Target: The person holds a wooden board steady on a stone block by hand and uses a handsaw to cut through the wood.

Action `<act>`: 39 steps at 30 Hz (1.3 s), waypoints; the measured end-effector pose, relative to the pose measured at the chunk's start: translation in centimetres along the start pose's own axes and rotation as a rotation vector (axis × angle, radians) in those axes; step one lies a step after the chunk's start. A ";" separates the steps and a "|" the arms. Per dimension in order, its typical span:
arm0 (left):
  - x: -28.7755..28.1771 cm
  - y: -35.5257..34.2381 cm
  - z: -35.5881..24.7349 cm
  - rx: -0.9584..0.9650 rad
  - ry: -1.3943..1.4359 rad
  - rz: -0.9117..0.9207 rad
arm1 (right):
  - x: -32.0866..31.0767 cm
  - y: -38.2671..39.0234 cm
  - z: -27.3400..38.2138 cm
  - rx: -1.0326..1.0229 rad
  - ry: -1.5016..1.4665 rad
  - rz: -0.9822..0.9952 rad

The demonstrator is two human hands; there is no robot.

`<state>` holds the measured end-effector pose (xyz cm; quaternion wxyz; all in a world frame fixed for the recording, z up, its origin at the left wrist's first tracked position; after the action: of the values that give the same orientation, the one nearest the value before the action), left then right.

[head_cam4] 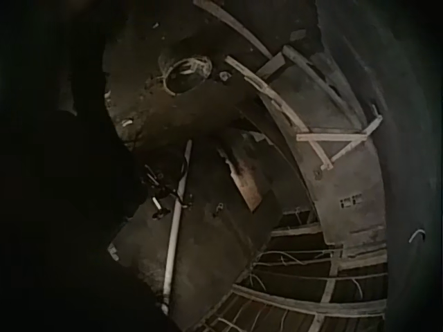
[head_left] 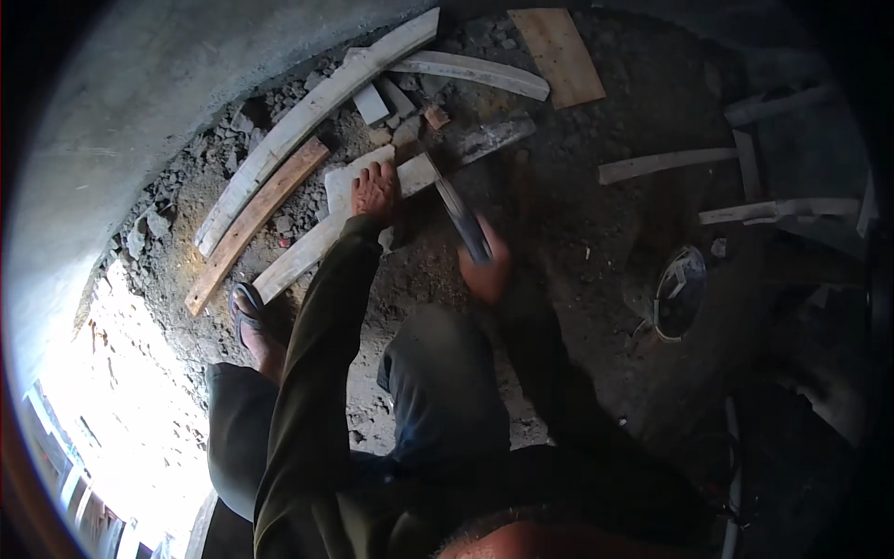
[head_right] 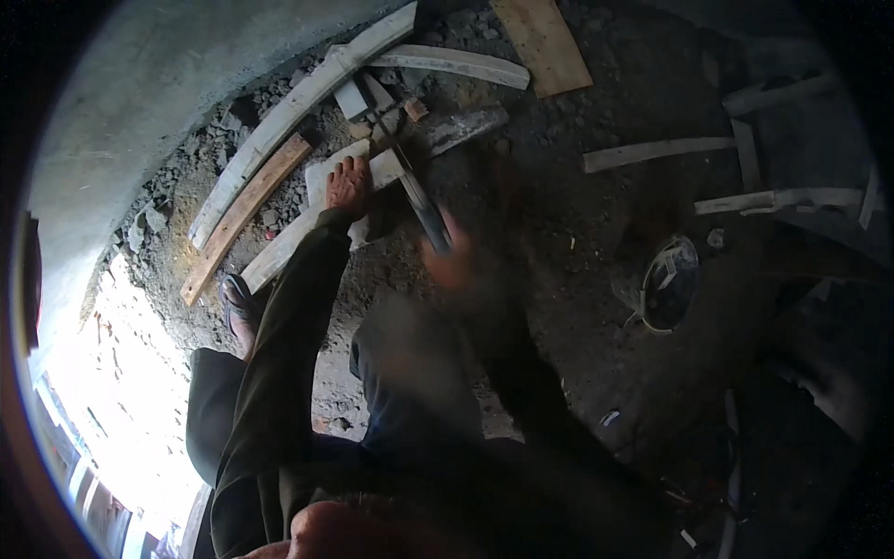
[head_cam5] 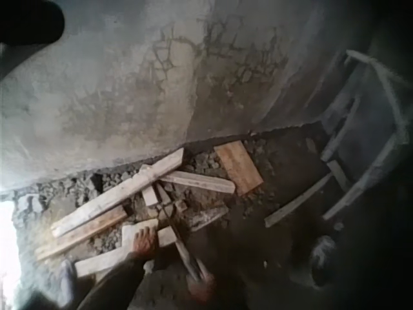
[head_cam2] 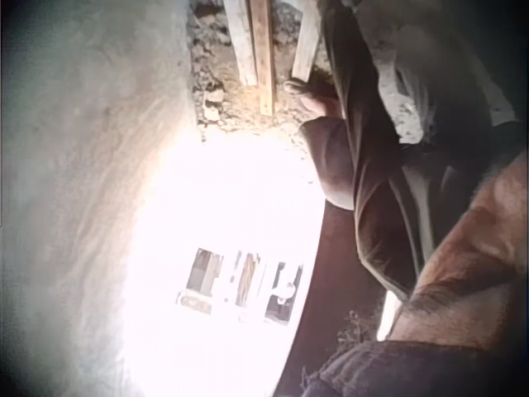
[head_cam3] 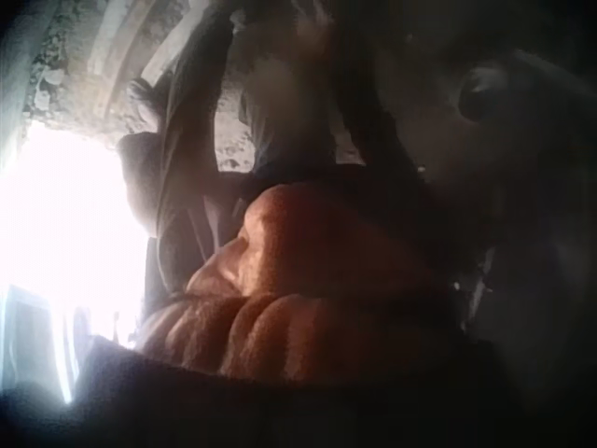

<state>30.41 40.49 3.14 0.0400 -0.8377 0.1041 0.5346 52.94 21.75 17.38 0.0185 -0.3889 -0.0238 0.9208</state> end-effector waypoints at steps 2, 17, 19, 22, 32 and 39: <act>-0.4 1.1 1.4 0.003 -0.057 -0.034 | 1.4 -0.1 0.7 -0.050 -0.055 -0.031; 0.6 2.2 -0.5 0.024 0.010 0.027 | 3.3 -6.7 3.0 -0.055 -0.300 -0.160; 0.3 2.2 -0.8 0.059 0.024 -0.026 | 3.4 -6.6 2.9 0.025 -0.264 -0.095; 1.0 3.0 0.0 0.038 0.013 -0.008 | 3.8 -2.7 1.9 0.196 -0.242 0.041; 0.1 0.6 -3.6 0.085 0.061 -0.053 | 2.0 -4.4 -1.2 0.262 -0.083 0.132; 0.4 3.7 0.3 -0.018 0.000 -0.086 | 0.8 2.7 2.0 0.003 -0.055 -0.087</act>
<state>29.51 36.88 2.81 0.0553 -0.8418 0.0633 0.5332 50.93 19.07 18.01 0.0585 -0.3620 -0.0397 0.9295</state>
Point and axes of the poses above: each hand's wrist, its own y-axis away from the middle knuckle, its own x-axis out of the palm, z = x × y, the point moved 6 cm from there along -y, towards the middle knuckle, and after that the axes turned 5 degrees about y, right-handed, at the moved point
